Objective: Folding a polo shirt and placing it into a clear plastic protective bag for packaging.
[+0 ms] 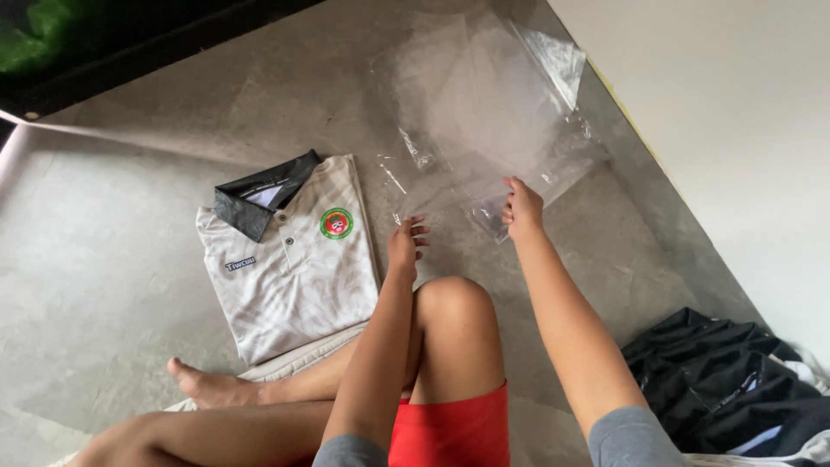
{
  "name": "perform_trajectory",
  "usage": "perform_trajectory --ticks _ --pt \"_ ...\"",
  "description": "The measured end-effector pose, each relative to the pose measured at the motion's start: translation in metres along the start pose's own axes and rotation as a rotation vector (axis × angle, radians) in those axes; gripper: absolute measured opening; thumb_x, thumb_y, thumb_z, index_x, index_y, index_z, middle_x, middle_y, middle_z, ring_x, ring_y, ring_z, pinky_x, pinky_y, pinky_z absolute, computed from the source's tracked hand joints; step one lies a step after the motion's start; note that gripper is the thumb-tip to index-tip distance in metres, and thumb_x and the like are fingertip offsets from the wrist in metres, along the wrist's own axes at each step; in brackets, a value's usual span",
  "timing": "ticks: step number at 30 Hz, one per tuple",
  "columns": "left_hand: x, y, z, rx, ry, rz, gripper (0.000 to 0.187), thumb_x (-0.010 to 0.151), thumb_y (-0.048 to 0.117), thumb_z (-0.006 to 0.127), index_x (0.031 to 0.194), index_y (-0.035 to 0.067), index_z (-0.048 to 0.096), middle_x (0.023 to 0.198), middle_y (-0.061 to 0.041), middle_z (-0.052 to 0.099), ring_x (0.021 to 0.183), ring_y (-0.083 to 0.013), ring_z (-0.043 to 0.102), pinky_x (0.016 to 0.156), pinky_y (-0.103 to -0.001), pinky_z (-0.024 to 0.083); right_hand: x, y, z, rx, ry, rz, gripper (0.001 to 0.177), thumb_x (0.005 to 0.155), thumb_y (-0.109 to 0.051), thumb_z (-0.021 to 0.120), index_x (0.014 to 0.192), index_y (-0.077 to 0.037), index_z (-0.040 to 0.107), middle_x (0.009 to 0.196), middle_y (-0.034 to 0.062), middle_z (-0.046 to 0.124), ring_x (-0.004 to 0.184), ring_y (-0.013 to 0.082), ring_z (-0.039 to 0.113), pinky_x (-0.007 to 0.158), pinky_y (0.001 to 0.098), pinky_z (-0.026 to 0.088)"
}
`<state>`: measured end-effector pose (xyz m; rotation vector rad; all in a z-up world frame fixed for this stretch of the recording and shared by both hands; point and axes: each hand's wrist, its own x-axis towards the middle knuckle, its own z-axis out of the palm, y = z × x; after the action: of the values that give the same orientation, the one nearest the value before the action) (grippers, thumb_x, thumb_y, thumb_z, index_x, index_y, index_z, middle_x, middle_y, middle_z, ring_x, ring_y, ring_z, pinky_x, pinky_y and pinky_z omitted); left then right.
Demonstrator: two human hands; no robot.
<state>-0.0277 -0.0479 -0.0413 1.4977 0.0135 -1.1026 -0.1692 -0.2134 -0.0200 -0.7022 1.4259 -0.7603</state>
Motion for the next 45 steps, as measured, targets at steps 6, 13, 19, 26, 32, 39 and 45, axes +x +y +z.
perform_trajectory --ticks 6,13,19,26,32,39,45 --pt "-0.007 -0.001 -0.001 -0.096 0.119 0.047 0.039 0.093 0.035 0.037 0.107 0.01 0.064 0.08 -0.01 0.067 0.058 -0.018 0.06 0.043 -0.024 0.033 0.057 0.067 -0.029 -0.029 0.129 0.055 0.024 0.075 -0.031 0.068 0.085 -0.01 0.062 0.068 0.0042 0.057 0.046 0.0181 0.056 0.031 0.0274 0.034" --pt "-0.003 0.044 -0.079 0.098 0.166 0.268 0.034 0.087 0.033 0.041 0.092 0.016 0.07 0.069 -0.007 0.067 0.05 -0.0168 0.06 0.049 -0.024 0.042 0.036 0.063 0.016 -0.018 0.04 0.088 0.021 0.075 -0.03 0.065 0.082 -0.011 0.063 0.071 0.0091 0.065 0.05 0.021 0.061 0.033 0.0262 0.029" --pt "-0.001 0.089 -0.228 0.093 0.259 0.414 0.034 0.085 0.031 0.045 0.093 0.009 0.07 0.069 -0.013 0.066 0.048 -0.0195 0.058 0.048 -0.025 0.04 -0.075 0.052 0.139 -0.307 -0.348 0.101 0.016 0.079 -0.027 0.063 0.088 -0.014 0.065 0.081 0.0035 0.067 0.052 0.0143 0.058 0.036 0.0209 0.029" --pt "-0.058 0.118 -0.38 0.383 0.96 0.299 0.042 0.082 0.034 0.052 0.116 0.009 0.047 0.107 -0.015 0.049 0.094 -0.0331 0.053 0.081 -0.044 0.042 -0.226 0.183 0.246 -0.303 -0.637 -0.019 0.026 0.085 -0.038 0.051 0.103 -0.023 0.061 0.083 0.0024 0.068 0.048 0.0157 0.062 0.032 0.0168 0.031" --pt "-0.109 0.128 -0.376 1.019 1.229 0.535 0.068 0.084 0.031 0.057 0.143 0.013 0.029 0.148 -0.014 0.02 0.132 -0.0315 0.022 0.102 -0.048 0.02 -0.346 0.249 0.275 -0.261 -0.816 -0.133 0.032 0.088 -0.029 0.05 0.112 -0.01 0.059 0.086 0.0158 0.068 0.049 0.0223 0.064 0.033 0.0179 0.034" --pt "-0.068 0.108 -0.377 1.085 0.623 0.131 0.068 0.089 0.058 0.034 0.14 0.014 0.032 0.144 -0.014 0.032 0.128 -0.0312 0.037 0.097 -0.052 0.032 -0.329 0.265 0.273 -0.8 -1.055 -0.536 0.019 0.073 -0.029 0.065 0.085 -0.015 0.068 0.079 0.0051 0.068 0.07 0.0187 0.063 0.057 0.0287 0.046" --pt "0.014 0.052 -0.422 1.163 0.494 0.028 0.074 0.084 0.062 0.044 0.139 0.013 0.034 0.141 -0.014 0.035 0.128 -0.0333 0.037 0.098 -0.056 0.029 -0.27 0.209 0.232 -1.172 -1.059 -1.087 0.053 0.069 -0.039 0.069 0.115 -0.013 0.061 0.12 0.014 0.055 0.116 0.0341 0.049 0.097 0.0419 0.04"
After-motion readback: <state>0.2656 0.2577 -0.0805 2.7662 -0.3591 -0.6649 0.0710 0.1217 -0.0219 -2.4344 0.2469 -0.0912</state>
